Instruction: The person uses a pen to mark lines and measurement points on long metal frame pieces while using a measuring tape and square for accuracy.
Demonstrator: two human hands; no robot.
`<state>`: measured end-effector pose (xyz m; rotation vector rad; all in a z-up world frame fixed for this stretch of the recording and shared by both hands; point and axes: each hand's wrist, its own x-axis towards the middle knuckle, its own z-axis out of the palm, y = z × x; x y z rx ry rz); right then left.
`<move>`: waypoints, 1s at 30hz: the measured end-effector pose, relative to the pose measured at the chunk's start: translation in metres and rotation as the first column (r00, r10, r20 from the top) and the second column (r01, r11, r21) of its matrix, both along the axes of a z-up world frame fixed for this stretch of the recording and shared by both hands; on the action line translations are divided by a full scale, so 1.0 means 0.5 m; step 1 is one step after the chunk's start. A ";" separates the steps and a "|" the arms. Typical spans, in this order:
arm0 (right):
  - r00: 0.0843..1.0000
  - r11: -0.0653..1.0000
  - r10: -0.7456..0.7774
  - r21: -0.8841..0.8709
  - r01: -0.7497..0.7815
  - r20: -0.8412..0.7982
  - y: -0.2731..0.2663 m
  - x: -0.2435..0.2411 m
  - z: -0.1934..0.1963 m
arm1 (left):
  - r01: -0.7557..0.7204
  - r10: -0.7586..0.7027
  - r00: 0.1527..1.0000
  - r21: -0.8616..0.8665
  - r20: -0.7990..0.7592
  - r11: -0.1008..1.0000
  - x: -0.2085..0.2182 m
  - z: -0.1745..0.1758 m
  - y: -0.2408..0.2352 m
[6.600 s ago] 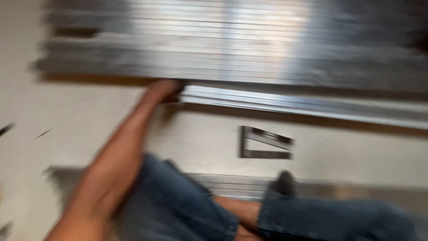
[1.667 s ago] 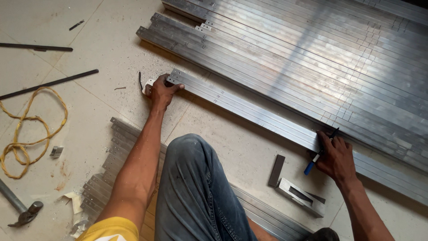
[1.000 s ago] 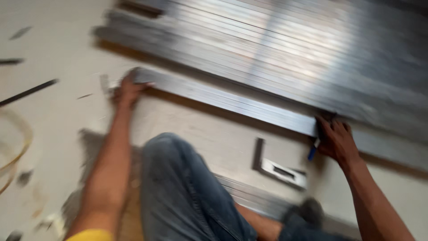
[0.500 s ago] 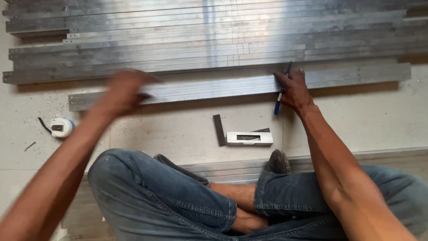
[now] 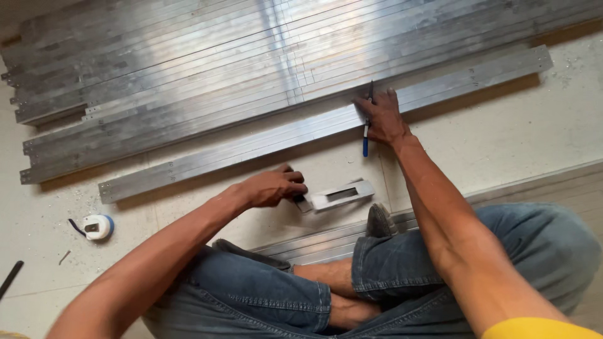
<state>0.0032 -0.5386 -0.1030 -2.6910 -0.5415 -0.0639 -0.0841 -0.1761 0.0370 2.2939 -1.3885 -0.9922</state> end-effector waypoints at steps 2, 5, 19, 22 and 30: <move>1.000 1.000 -0.017 0.020 0.017 -0.018 -0.005 0.003 0.009 | -0.222 0.200 0.948 -0.063 -0.248 0.973 0.002 0.022 0.016; 1.000 0.999 0.001 0.044 -0.001 -0.002 -0.004 -0.002 0.023 | -0.480 0.451 0.840 -0.023 -0.303 0.877 0.036 0.034 0.044; 1.000 0.999 0.016 0.050 -0.015 -0.012 0.011 -0.015 0.075 | -0.540 0.657 0.728 -0.426 0.196 0.726 0.186 -0.096 0.035; 1.000 1.000 -0.006 0.016 0.006 -0.026 0.018 -0.018 0.091 | -0.532 0.686 0.692 -0.485 0.225 0.695 0.173 -0.089 0.023; 0.999 1.000 -0.010 0.012 0.010 -0.052 0.030 -0.023 0.117 | -0.484 0.689 0.685 -0.560 0.236 0.672 0.164 -0.118 0.014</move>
